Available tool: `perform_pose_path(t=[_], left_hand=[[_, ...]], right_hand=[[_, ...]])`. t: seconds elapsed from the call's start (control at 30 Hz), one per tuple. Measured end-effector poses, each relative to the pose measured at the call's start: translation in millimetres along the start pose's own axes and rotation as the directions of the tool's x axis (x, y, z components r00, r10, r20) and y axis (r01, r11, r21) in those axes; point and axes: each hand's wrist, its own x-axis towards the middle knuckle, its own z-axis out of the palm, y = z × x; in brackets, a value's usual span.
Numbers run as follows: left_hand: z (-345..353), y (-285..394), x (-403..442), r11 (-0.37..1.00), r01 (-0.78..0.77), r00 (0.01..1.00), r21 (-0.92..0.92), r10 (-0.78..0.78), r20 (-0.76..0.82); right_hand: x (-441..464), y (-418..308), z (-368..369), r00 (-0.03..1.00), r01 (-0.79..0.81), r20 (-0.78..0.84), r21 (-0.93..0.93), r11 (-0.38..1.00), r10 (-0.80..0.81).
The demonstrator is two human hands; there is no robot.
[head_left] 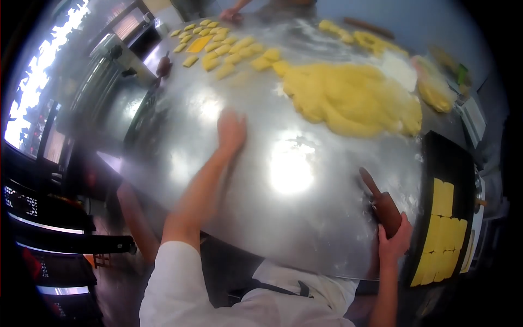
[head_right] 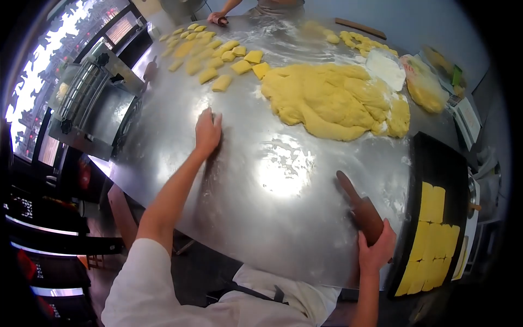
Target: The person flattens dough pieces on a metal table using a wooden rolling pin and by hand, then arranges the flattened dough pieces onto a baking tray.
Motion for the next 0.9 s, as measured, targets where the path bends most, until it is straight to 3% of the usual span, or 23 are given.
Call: perform_pose_path(t=[0.03,0.1,0.17,0.27,0.3,0.43,0.53,0.63,0.7,0.73,0.77,0.8,0.87,0.9], left_hand=[[4,-6,28,0.996,0.051,0.999,-0.076,-0.049,0.024],[18,-18,84,0.989,0.150,0.987,0.003,-0.149,0.063],[41,-28,128,0.991,0.130,0.991,-0.003,-0.130,0.013],[58,-24,174,0.966,0.213,0.950,0.147,-0.240,0.198],[67,-16,179,0.937,0.276,0.953,0.217,-0.296,0.069],[83,4,188,0.913,0.407,0.913,0.003,-0.407,0.032],[76,3,178,0.898,0.326,0.945,-0.297,-0.316,0.082],[64,-3,156,0.891,0.261,0.959,-0.371,-0.194,0.209],[50,-12,119,0.561,0.538,0.796,-0.630,-0.091,0.598],[14,40,93,0.702,0.569,0.729,-0.428,-0.190,0.658],[-6,66,62,0.604,0.621,0.668,-0.500,-0.075,0.740],[-19,90,34,0.601,0.669,0.580,-0.437,-0.054,0.813],[-48,133,-21,0.587,0.769,0.299,-0.251,0.017,0.954],[-77,171,-32,0.820,0.527,0.259,-0.223,0.096,0.961]], right_hand=[[2,0,3,1.000,0.005,-0.002,-0.002,1.000,-0.005],[8,0,8,1.000,-0.006,0.009,-0.027,1.000,0.006],[9,2,10,1.000,0.010,0.006,-0.019,1.000,-0.009],[10,9,17,1.000,0.008,0.012,-0.008,1.000,-0.008],[11,11,18,1.000,-0.003,0.015,-0.007,1.000,0.003],[12,11,17,0.999,-0.028,0.035,-0.024,0.999,0.029],[9,12,17,0.997,-0.056,0.058,-0.027,0.998,0.057],[8,15,16,0.998,-0.040,0.048,-0.015,0.999,0.041],[9,14,17,0.997,-0.053,0.048,0.007,0.999,0.053],[10,14,18,0.998,-0.056,0.040,-0.009,0.998,0.057],[9,15,19,0.997,-0.060,0.037,-0.026,0.998,0.061],[7,16,18,0.997,-0.066,0.037,-0.044,0.997,0.068],[6,17,17,0.995,-0.085,0.045,-0.011,0.996,0.085],[8,16,17,0.995,-0.087,0.042,-0.005,0.996,0.088]])
